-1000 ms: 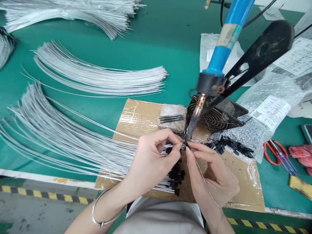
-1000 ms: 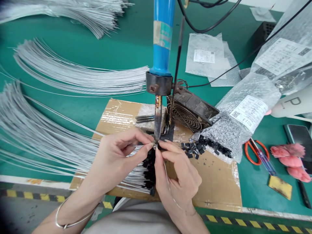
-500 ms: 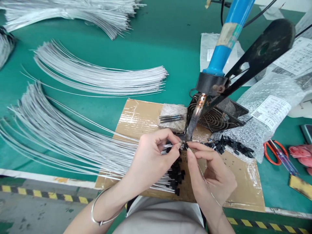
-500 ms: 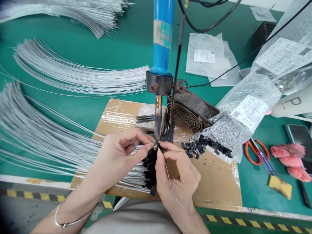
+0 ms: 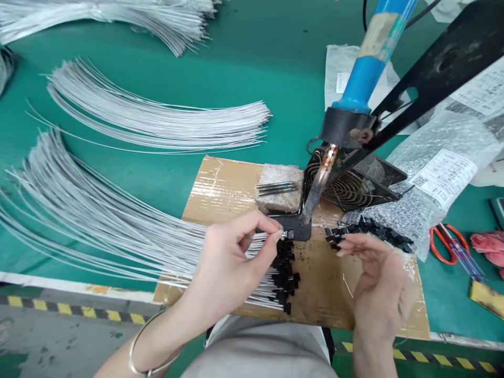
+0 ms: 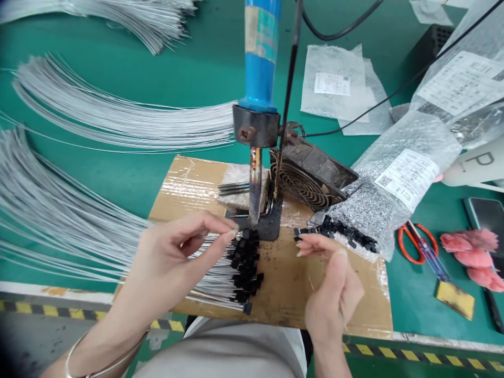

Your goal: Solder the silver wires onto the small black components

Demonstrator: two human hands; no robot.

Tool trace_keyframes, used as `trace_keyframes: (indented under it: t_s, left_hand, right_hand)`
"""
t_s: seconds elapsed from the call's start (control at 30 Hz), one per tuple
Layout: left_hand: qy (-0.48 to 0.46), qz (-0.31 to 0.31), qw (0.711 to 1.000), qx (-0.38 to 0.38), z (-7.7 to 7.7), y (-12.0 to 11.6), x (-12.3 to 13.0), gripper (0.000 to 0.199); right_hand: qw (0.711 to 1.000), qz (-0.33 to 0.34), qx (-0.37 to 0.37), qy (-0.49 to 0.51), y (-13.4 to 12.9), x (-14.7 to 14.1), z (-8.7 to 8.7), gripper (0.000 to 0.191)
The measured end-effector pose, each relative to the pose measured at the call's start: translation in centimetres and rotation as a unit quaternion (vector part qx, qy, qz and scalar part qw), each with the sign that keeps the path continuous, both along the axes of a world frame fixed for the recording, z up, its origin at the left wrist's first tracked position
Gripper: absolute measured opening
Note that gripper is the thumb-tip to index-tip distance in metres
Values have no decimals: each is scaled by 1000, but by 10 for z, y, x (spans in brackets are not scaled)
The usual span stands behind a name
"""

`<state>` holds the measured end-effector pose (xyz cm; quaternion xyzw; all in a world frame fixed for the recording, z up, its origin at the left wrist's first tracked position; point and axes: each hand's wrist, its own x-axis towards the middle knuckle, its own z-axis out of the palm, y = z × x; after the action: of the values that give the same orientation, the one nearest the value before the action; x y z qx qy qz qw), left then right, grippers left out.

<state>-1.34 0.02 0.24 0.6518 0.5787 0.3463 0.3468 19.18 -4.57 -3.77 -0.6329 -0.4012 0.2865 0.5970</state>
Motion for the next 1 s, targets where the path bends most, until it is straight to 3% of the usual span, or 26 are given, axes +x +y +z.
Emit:
trace_keyframes:
  t_s: [0.1, 0.17, 0.27, 0.37, 0.47, 0.57, 0.7, 0.77, 0.87, 1.0]
  left_hand:
    - [109, 0, 981, 158, -9, -15, -8, 20]
    - [144, 2, 968, 208, -20, -26, -11, 28]
    - [116, 11, 974, 192, -35, -37, -14, 22]
    - [90, 29, 982, 164, -37, -36, -24, 15]
    - [153, 63, 966, 201, -28, -10, -45, 9]
    - [253, 79, 944, 197, -27, 40, -72, 8]
    - [262, 68, 947, 175, -43, 117, -100, 13]
    - [256, 41, 953, 160, -52, 144, -105, 9]
    - [237, 13, 960, 148, -58, 164, -107, 6]
    - [200, 13, 967, 156, -54, 164, -108, 11]
  right_hand:
    - [998, -58, 12, -16, 1, 18, -1, 45]
    - [994, -105, 15, -20, 1, 28, -1, 44]
    - [989, -148, 8, -22, 1, 38, -2, 42]
    - [983, -179, 20, -36, 1, 44, -6, 41]
    - [981, -186, 37, -41, 3, 49, -12, 42]
    - [985, -164, 36, -31, 5, 50, -17, 41]
    - [986, -163, 23, -26, 5, 48, -20, 42]
    - [986, -165, 5, -25, 4, 48, -20, 43]
    - [986, -165, -1, -19, 5, 48, -21, 42]
    - [985, -168, -1, -28, 6, 50, -23, 43]
